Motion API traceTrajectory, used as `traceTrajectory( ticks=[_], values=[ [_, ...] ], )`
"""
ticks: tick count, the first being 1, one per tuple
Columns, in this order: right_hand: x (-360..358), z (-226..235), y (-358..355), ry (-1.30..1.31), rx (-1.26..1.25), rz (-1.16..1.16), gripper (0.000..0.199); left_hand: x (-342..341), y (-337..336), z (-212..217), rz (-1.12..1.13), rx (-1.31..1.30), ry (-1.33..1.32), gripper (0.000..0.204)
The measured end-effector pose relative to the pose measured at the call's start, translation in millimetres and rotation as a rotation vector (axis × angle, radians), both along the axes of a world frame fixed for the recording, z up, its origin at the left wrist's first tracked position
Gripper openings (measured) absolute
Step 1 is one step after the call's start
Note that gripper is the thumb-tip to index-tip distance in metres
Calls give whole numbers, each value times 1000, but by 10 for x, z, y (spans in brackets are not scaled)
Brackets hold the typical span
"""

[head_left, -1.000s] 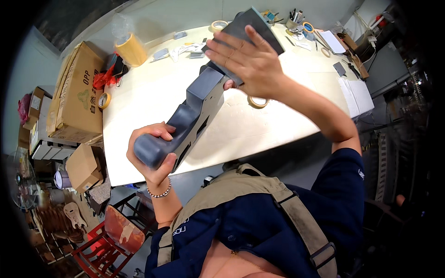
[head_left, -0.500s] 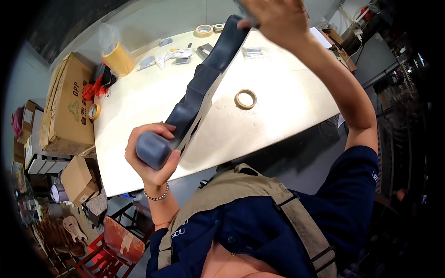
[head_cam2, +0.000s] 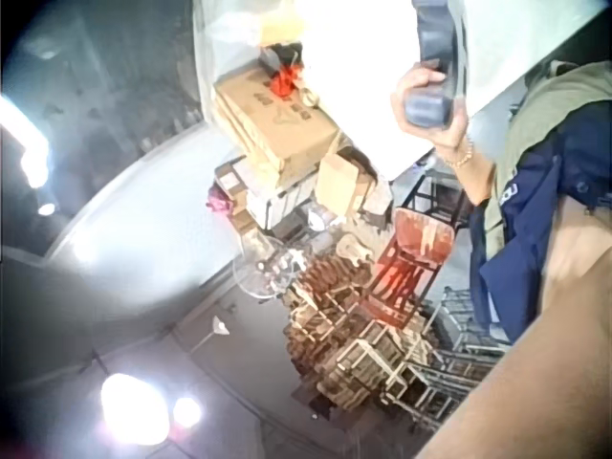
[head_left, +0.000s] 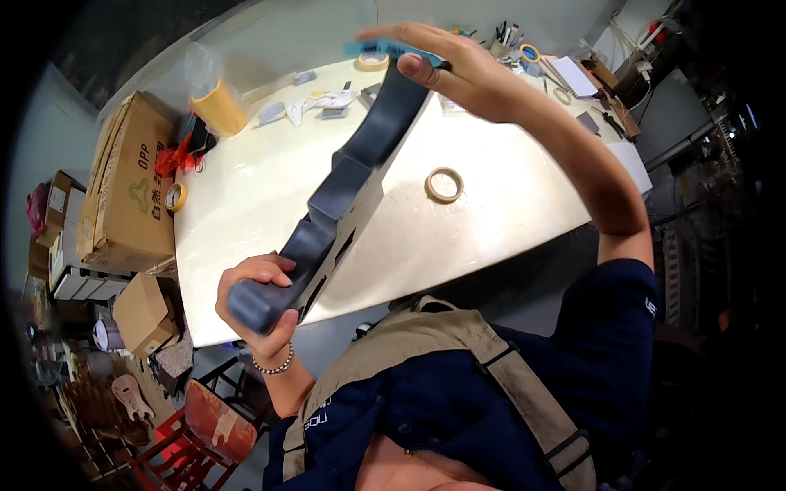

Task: The person sands a dark gray plastic part using a sanding block. They repeatedly pick up the part from a rack, sand various surfaces, and place it back on the rack. The person also uses a small white pad to wipe the part before sanding.

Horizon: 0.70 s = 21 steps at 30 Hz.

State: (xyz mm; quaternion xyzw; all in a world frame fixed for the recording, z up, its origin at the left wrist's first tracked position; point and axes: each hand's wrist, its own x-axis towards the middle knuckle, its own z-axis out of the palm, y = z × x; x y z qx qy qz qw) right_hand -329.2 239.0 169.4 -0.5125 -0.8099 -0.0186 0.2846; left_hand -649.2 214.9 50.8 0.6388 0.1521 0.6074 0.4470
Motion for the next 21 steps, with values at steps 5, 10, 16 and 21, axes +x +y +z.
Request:
traceTrajectory(
  ticks=[5,10,16,21],
  values=[
    [-608,-640,124,1092,-40,429,74,-528,41,-381,-84,38,-93,48],
    [-1413,-1762,218,995,-73,217,62,-1086,-179,-694,21,-124,-382,44],
    [-932,-2613,427,1001,-296,194,65,-1519,-449,-1006,38,-173,-552,42],
    [-1108,-3353,460,1800,-702,138,79,-1429,-434,-973,121,-141,-619,42]
  ],
)
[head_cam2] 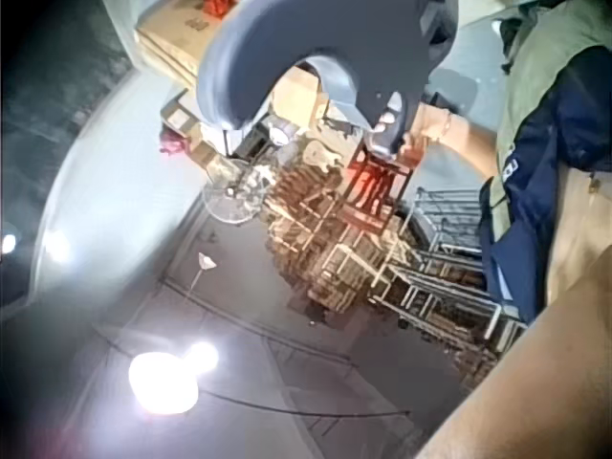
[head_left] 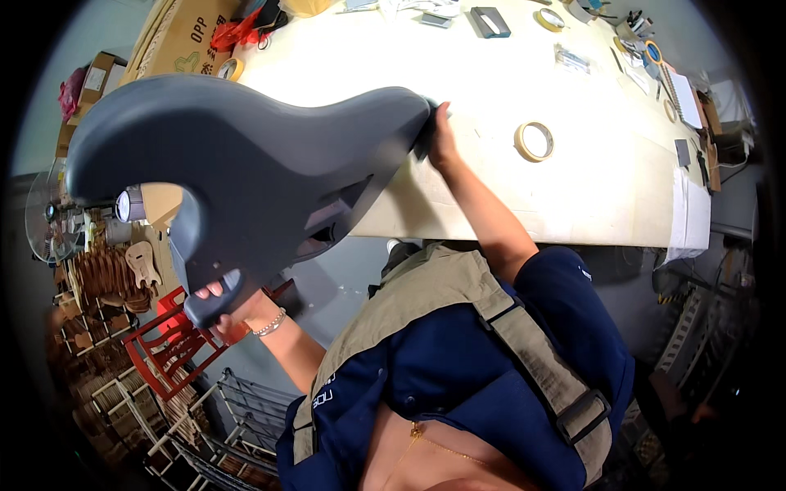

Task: The person sands a dark gray plastic part using a sanding block. They repeatedly pick up the part from a rack, sand various surfaces, and place it back on the rack. The person also uses a small white pad to wipe the part before sanding.

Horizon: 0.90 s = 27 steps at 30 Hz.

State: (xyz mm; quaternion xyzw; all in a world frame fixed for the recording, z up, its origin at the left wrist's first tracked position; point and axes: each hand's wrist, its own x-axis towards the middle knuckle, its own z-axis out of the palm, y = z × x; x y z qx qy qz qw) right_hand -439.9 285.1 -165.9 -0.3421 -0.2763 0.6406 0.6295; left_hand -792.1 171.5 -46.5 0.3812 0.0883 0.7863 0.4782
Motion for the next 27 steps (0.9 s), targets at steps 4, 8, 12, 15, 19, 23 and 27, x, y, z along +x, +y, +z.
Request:
traceTrajectory(
  ticks=[4,8,12,15,19,23,27],
  values=[
    [-404,-120,-54,214,-269,-97,80,-136,7,-32,87,-203,-8,49],
    [-9,196,292,-30,-362,-6,76,-56,-390,-207,2,-583,207,67],
    [224,299,432,-684,-373,-55,66,414,-872,-892,-15,-771,-20,65],
    [406,-51,477,-1077,-396,-92,60,708,-1055,-1254,-78,-935,-292,61],
    [194,170,356,-1680,-301,-269,44,806,-1228,-1549,-109,-975,-433,60],
    [-366,589,354,-2089,737,-374,51,797,-1167,-1636,-149,-1045,-466,61],
    [-476,281,449,-2249,951,304,57,808,-1241,-1855,-188,-1056,-538,64]
  ],
)
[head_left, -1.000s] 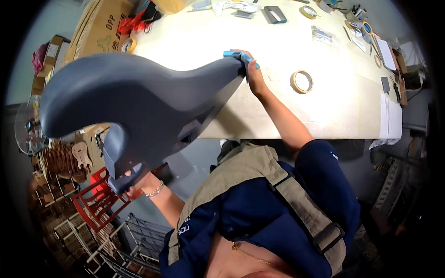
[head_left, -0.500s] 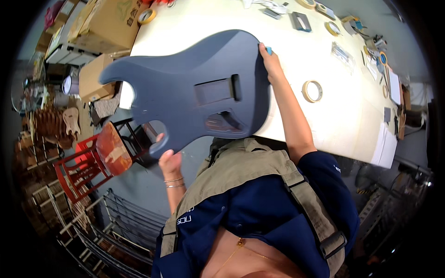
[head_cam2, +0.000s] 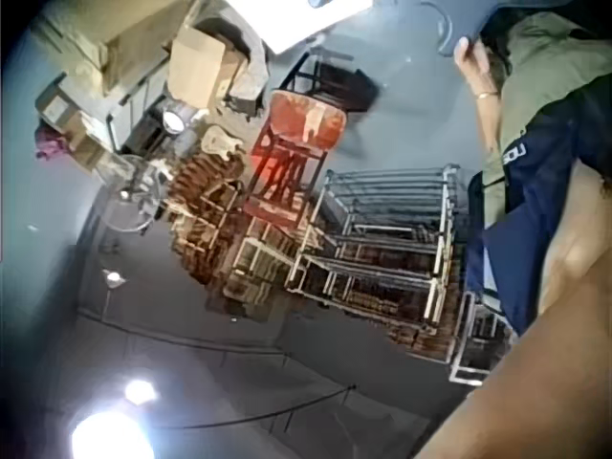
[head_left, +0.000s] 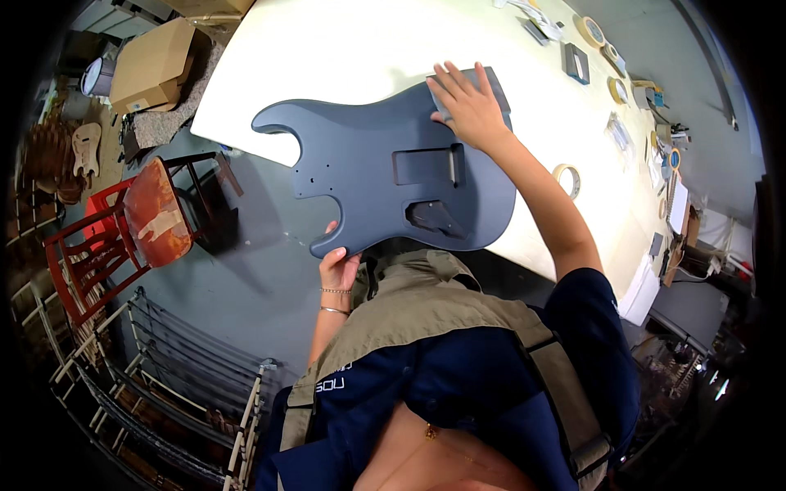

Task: The person sands a dark gray plastic part using a sanding block. They repeatedly pick up the part from a rack, sand various surfaces, and place it back on the rack. The person also uses a small white pad to wipe the part before sanding.

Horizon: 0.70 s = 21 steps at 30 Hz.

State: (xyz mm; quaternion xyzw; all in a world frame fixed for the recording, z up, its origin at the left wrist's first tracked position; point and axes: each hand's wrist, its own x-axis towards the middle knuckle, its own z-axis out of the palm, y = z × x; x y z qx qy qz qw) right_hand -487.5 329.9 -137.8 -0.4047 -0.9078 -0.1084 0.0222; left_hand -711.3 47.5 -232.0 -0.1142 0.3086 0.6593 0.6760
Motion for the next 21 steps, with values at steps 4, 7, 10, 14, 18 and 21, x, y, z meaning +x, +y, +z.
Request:
traceTrajectory(
  ticks=[4,7,10,14,18,21],
  values=[
    [-229,-150,-187,-76,-126,-14,62,-21,15,14,-39,19,-48,63],
    [-1026,-356,-473,104,-241,-9,66,-28,-10,-54,-51,29,-72,62],
    [-2030,-467,-467,319,-329,-171,69,-28,6,34,-57,-13,-80,60],
    [-2090,-470,-416,360,-278,-58,66,19,38,111,10,-36,-114,54],
    [-784,-297,-294,42,-213,55,59,70,44,99,82,-44,-140,51],
    [-103,-114,190,-207,-59,-130,60,58,27,88,65,-22,-163,53]
  ],
)
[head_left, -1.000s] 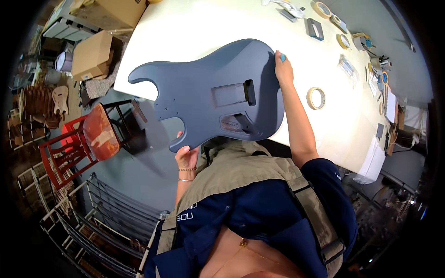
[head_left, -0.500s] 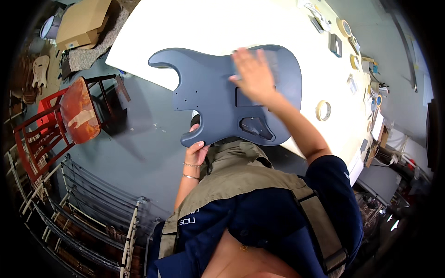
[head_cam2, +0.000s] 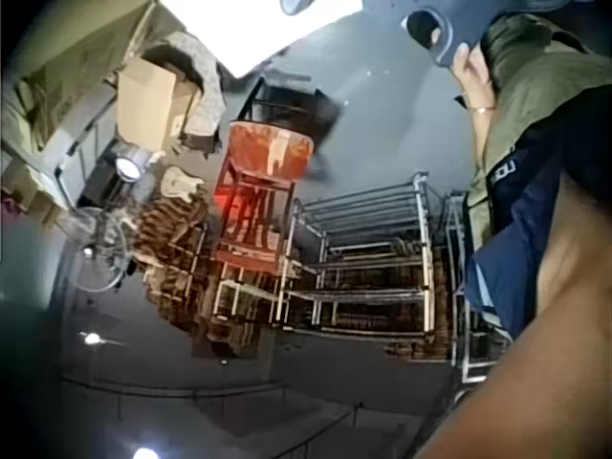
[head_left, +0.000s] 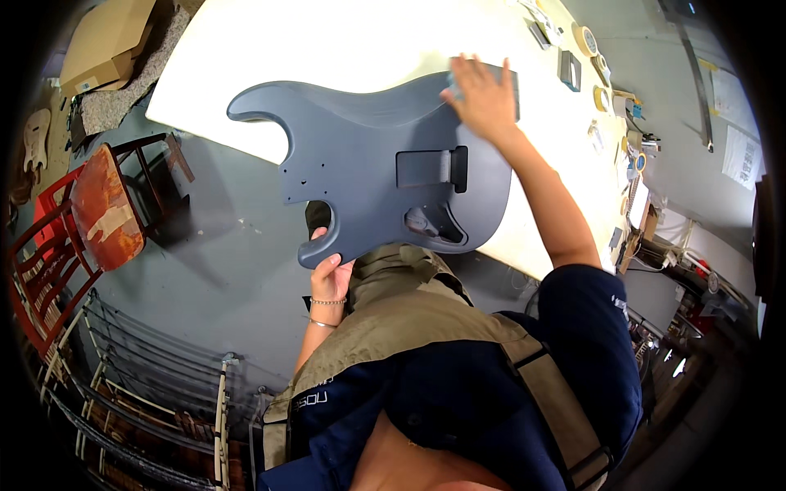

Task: The person sands a dark gray plastic part using a sanding block. They repeatedly pick up the part from a rack, sand various surfaces, and place it back on the rack. The person also uses a small white pad to wipe the part before sanding.

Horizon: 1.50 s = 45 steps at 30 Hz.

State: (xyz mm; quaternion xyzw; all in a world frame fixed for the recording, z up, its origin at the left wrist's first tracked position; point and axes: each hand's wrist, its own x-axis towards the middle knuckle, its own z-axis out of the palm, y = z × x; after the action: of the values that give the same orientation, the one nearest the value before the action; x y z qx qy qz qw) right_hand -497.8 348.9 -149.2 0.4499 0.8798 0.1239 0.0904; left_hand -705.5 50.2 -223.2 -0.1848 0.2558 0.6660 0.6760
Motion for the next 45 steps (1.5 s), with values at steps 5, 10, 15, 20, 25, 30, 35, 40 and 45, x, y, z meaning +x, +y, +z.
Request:
traceTrajectory(
  ticks=[5,10,15,20,25,30,35,40,45],
  values=[
    [-659,-112,-446,21,-144,-47,61,-14,5,-20,1,2,21,55],
    [-1951,-218,-554,464,-163,300,67,-82,-47,-82,-79,12,56,56],
    [-1889,-48,-660,427,-282,541,72,-19,-45,-76,-28,-8,-4,58],
    [-1867,-101,-721,424,-380,536,74,-25,-48,-105,-70,-9,-20,62],
    [-2275,-126,-394,473,-407,689,75,-34,-59,-56,-71,-2,-14,65],
    [-2036,-71,-419,332,-349,695,70,-37,-6,-127,-54,48,-10,65],
    [-2073,-127,-746,403,-280,478,70,-34,-13,-98,-56,32,-22,64],
    [-1335,-72,-1464,371,-512,511,72,-37,-32,-117,-71,71,-37,63],
    [-1794,-74,-1353,475,-430,271,70,-34,-46,-128,-89,66,13,61]
  ],
)
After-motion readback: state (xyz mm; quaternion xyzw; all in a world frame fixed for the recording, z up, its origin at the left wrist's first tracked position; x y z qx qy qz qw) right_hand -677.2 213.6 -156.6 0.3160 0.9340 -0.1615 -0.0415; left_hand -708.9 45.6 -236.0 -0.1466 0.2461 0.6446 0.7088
